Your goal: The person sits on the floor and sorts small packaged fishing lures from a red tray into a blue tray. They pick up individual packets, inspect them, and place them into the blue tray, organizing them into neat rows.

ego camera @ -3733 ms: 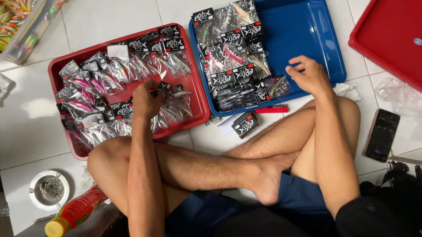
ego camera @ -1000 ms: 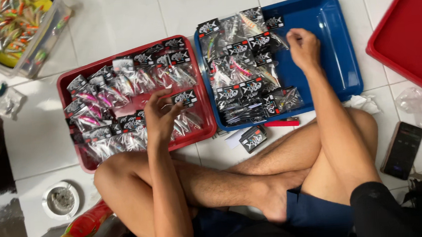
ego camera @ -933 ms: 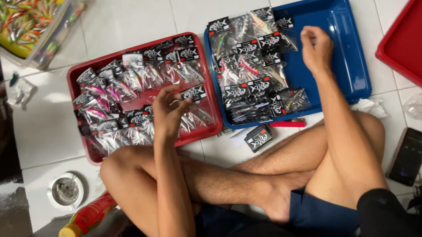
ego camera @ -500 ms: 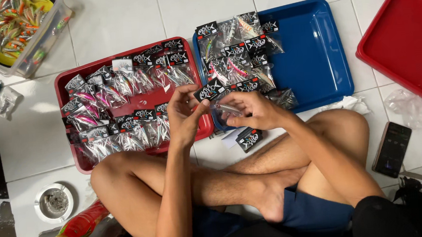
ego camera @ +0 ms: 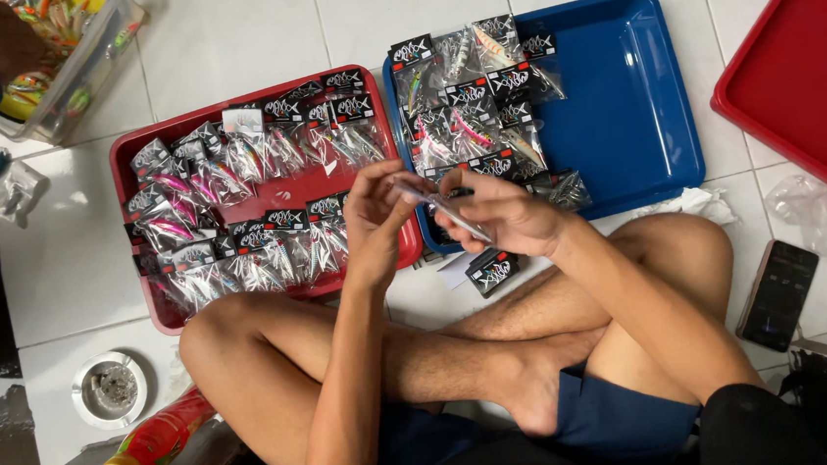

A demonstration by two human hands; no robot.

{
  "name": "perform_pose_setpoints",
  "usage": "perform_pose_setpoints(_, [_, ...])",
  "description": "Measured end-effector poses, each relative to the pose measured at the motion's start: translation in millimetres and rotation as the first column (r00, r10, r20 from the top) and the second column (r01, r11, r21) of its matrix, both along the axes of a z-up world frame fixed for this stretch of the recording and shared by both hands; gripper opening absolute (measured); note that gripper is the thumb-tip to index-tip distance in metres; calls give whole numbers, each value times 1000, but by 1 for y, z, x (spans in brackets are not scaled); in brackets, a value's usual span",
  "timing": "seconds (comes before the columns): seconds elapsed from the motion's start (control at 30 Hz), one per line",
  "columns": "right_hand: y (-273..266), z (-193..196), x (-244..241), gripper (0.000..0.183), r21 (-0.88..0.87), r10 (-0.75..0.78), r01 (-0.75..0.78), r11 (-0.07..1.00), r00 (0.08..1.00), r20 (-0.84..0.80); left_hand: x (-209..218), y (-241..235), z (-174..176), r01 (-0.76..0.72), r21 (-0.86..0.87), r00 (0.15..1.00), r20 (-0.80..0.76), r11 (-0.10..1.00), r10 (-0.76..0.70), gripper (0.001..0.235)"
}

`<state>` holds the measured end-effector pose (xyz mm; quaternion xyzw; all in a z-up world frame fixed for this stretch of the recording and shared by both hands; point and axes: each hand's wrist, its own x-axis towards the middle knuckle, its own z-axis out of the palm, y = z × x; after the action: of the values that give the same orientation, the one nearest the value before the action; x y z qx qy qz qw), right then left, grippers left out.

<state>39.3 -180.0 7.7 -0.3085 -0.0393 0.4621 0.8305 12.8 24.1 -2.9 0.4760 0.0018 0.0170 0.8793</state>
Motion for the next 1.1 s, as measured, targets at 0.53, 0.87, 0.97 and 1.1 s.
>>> perform_pose_setpoints(0.53, [-129,-103,144,31,-632,-266,762,138,643,718,0,66,-77,313,926,943,-276,-210,187,55])
perform_pose_setpoints(0.87, [-123,-123,149,18,-511,45,853,-106,517,855,12,73,-82,449,862,885,-393,-234,250,58])
perform_pose_setpoints(0.97, [-123,-125,148,17,-508,23,855,-104,512,858,15,73,-82,485,848,862,-424,-213,278,64])
perform_pose_setpoints(1.1, [-122,-105,146,17,-624,-318,780,50,604,730,12,76,-85,367,910,911,-309,-195,272,69])
